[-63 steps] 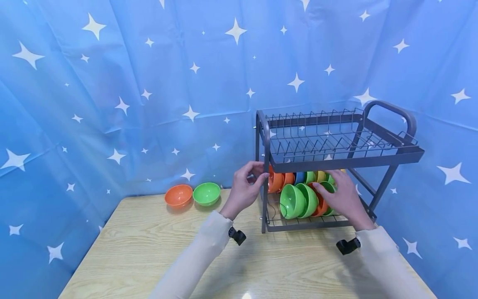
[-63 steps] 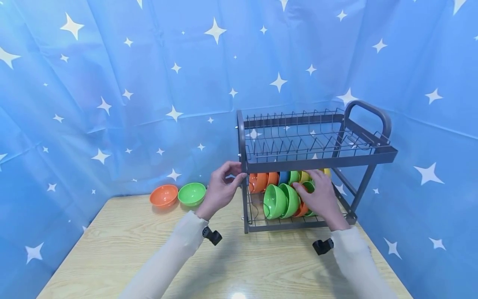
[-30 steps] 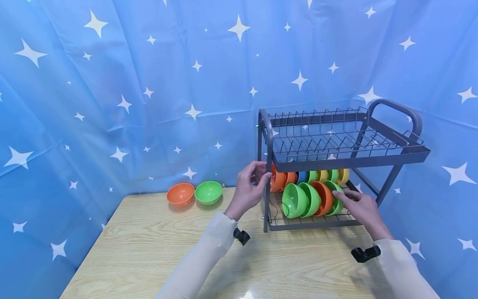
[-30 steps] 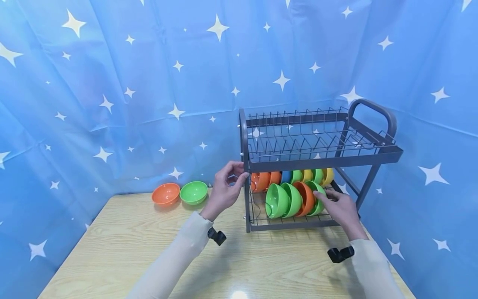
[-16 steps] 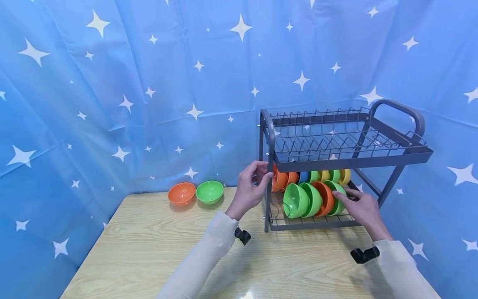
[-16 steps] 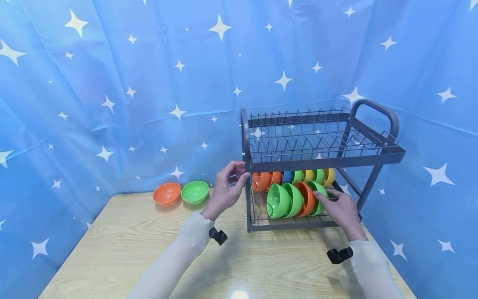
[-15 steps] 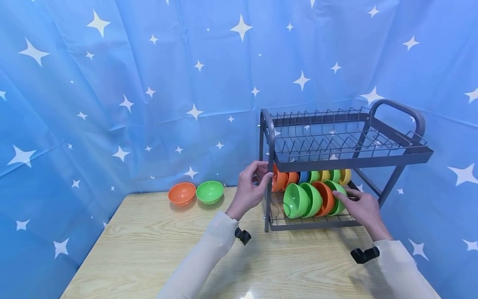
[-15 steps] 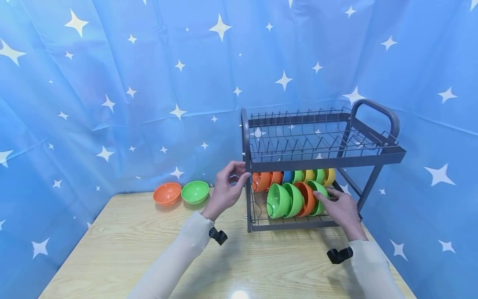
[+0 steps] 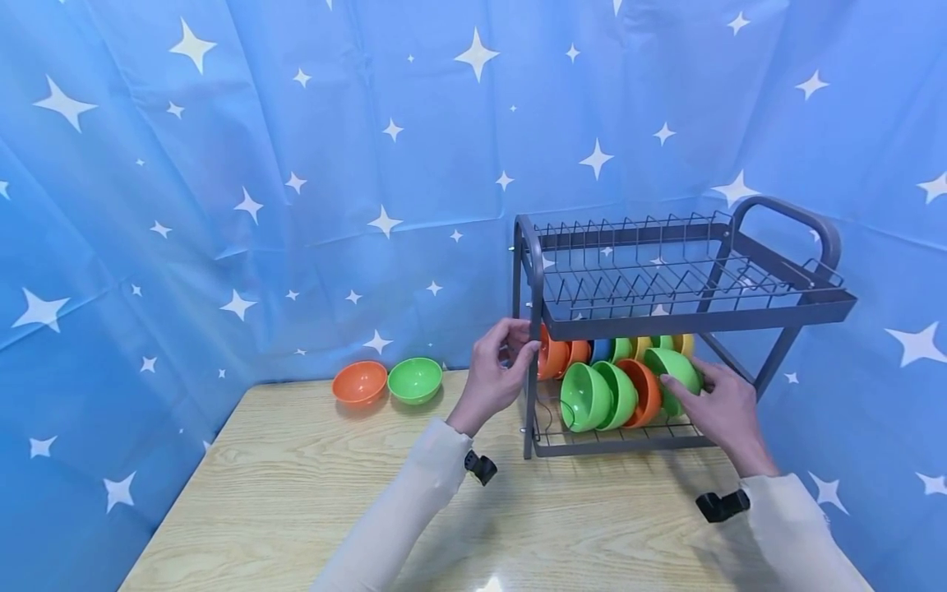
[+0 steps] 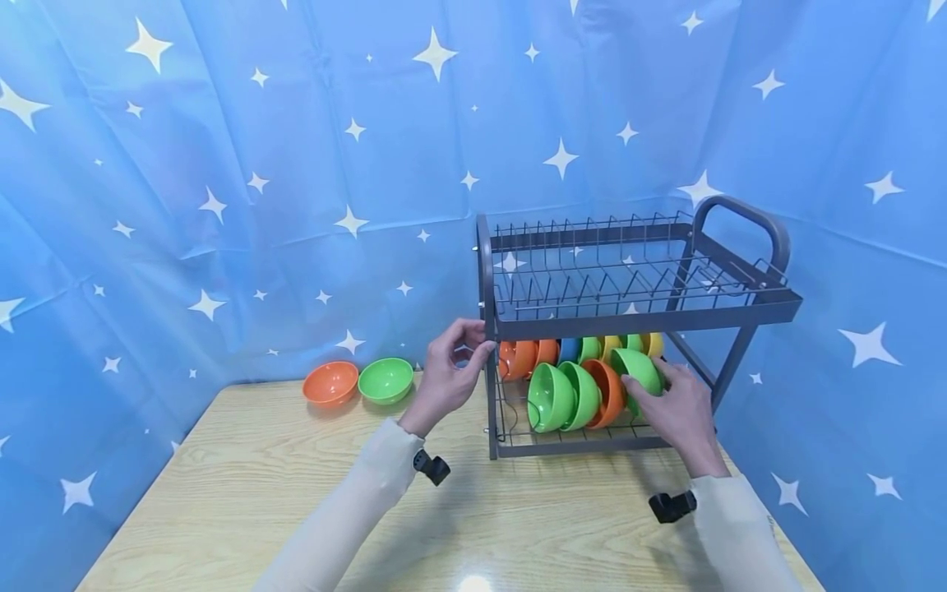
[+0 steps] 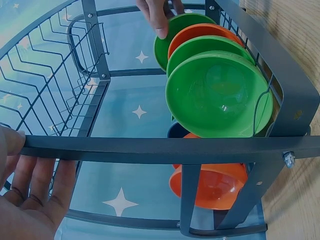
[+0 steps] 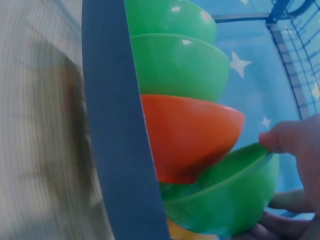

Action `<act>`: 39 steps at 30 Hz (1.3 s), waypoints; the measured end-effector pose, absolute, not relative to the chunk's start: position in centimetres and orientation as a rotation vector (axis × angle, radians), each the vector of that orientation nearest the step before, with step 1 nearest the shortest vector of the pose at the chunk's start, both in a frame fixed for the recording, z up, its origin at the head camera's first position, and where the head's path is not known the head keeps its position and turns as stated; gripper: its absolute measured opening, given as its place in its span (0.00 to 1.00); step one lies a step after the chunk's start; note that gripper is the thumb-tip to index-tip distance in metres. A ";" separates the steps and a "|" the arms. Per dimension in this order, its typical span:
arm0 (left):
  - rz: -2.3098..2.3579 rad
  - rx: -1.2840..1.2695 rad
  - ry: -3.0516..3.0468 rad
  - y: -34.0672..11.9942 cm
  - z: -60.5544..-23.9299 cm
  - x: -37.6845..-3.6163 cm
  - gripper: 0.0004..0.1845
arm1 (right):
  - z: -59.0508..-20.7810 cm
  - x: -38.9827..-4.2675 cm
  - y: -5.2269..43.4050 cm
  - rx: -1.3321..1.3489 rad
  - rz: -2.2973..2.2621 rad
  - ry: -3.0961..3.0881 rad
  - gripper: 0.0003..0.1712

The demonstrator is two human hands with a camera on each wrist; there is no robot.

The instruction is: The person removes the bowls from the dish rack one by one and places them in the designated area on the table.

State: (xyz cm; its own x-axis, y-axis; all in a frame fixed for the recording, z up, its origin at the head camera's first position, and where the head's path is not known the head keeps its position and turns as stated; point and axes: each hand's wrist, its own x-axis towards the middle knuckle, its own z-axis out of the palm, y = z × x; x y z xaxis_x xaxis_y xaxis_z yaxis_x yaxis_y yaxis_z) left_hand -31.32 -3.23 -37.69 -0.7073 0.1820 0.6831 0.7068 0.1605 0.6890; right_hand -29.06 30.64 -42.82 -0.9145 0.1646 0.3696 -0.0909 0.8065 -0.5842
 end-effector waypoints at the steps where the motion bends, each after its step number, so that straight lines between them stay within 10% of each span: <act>1: -1.574 -0.840 -1.999 -3.2 -37.7 -31.3 0.11 | -42.7 -29.0 30.6 -0.045 0.848 -2.572 0.44; 39: -1.547 -0.822 -2.004 -3.2 -37.7 -31.2 0.11 | -37.6 -23.9 25.1 0.169 0.976 -2.282 0.37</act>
State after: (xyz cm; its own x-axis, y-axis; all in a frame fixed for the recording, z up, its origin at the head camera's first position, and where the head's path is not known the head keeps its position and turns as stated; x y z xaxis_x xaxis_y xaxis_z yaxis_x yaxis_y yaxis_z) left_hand -31.22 -3.17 -37.71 -0.7071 0.1706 0.6863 0.7071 0.1825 0.6832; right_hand -23.85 25.06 -37.63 -0.7855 0.1266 0.6058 -0.3506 0.7155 -0.6042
